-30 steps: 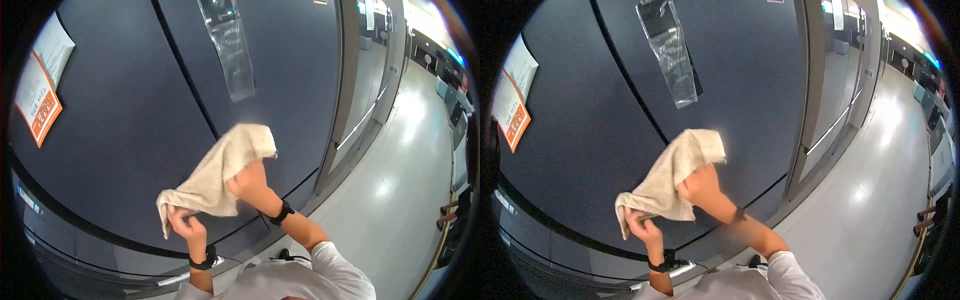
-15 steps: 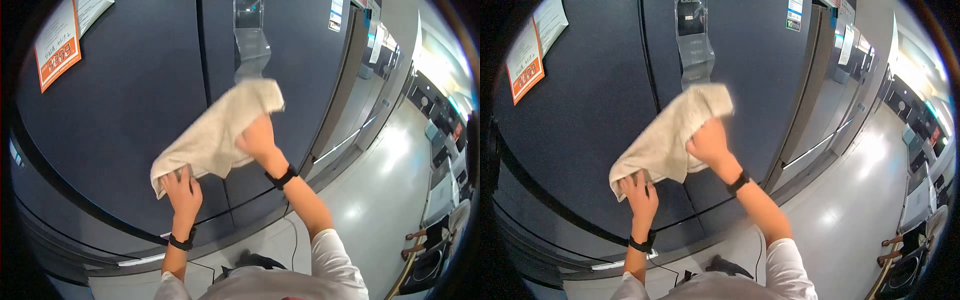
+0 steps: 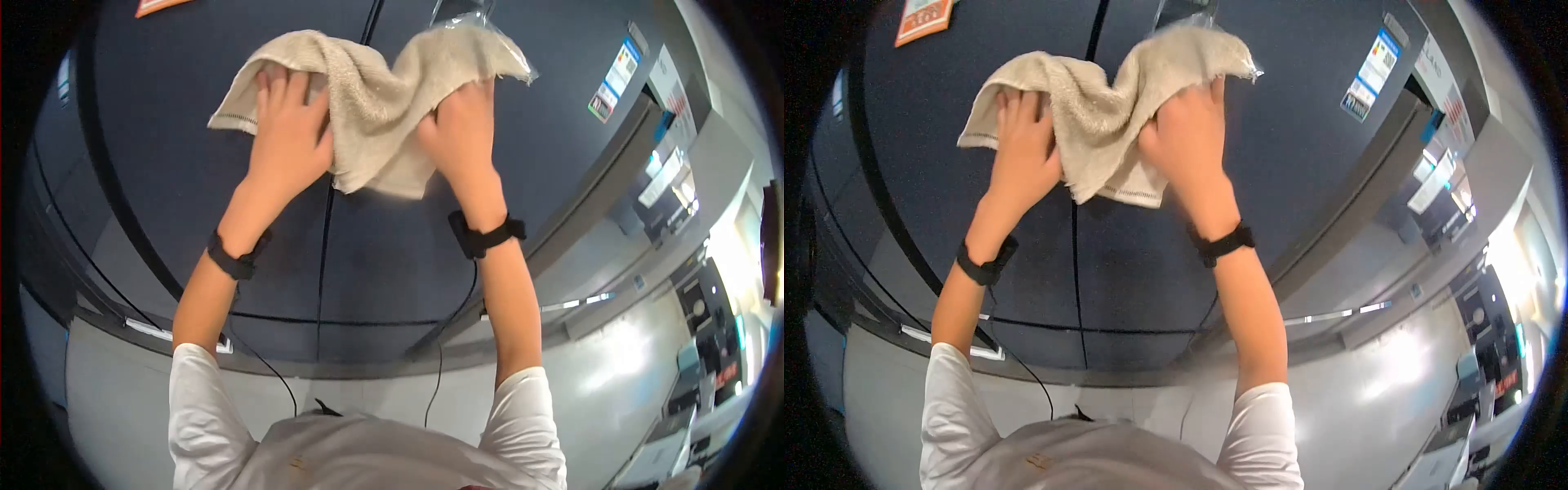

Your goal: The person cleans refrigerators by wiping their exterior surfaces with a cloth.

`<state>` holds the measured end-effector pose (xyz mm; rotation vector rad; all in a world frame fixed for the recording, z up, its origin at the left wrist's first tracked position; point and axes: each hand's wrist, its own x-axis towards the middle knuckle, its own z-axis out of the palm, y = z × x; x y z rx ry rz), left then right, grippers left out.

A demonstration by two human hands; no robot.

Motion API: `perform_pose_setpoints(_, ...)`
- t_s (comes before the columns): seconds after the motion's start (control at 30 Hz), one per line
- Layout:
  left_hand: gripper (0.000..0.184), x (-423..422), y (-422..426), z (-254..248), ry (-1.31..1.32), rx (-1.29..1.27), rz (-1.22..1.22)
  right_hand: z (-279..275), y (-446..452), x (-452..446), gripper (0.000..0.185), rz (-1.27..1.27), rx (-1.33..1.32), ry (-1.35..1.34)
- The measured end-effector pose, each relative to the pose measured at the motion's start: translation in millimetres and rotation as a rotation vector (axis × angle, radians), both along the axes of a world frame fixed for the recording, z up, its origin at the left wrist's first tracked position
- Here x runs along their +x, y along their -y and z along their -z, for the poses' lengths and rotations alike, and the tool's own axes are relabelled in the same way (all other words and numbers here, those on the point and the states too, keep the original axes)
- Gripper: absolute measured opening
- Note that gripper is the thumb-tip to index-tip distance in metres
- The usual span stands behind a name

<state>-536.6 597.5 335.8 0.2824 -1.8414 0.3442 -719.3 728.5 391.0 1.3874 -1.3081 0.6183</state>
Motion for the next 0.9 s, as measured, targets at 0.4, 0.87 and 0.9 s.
perform_pose_setpoints(0.4, 0.060, -42.0, -21.9, 64.8, 0.065, 0.003, -0.101, 72.1, -43.9, -29.3, 0.054, -0.149, 0.126, -0.006)
perform_pose_setpoints(0.87, 0.056, 4.4, 46.2, 24.4, -0.031, -0.164, -0.356, 86.2, -2.3, 20.5, 0.037, 0.040, 0.108, -0.030)
perform_pose_setpoints(0.9, 0.044, 13.2, 54.1, 37.9, -0.015, -0.199, -0.383, 100.9, -1.9, 26.3, 0.043, 0.000, 0.141, -0.037)
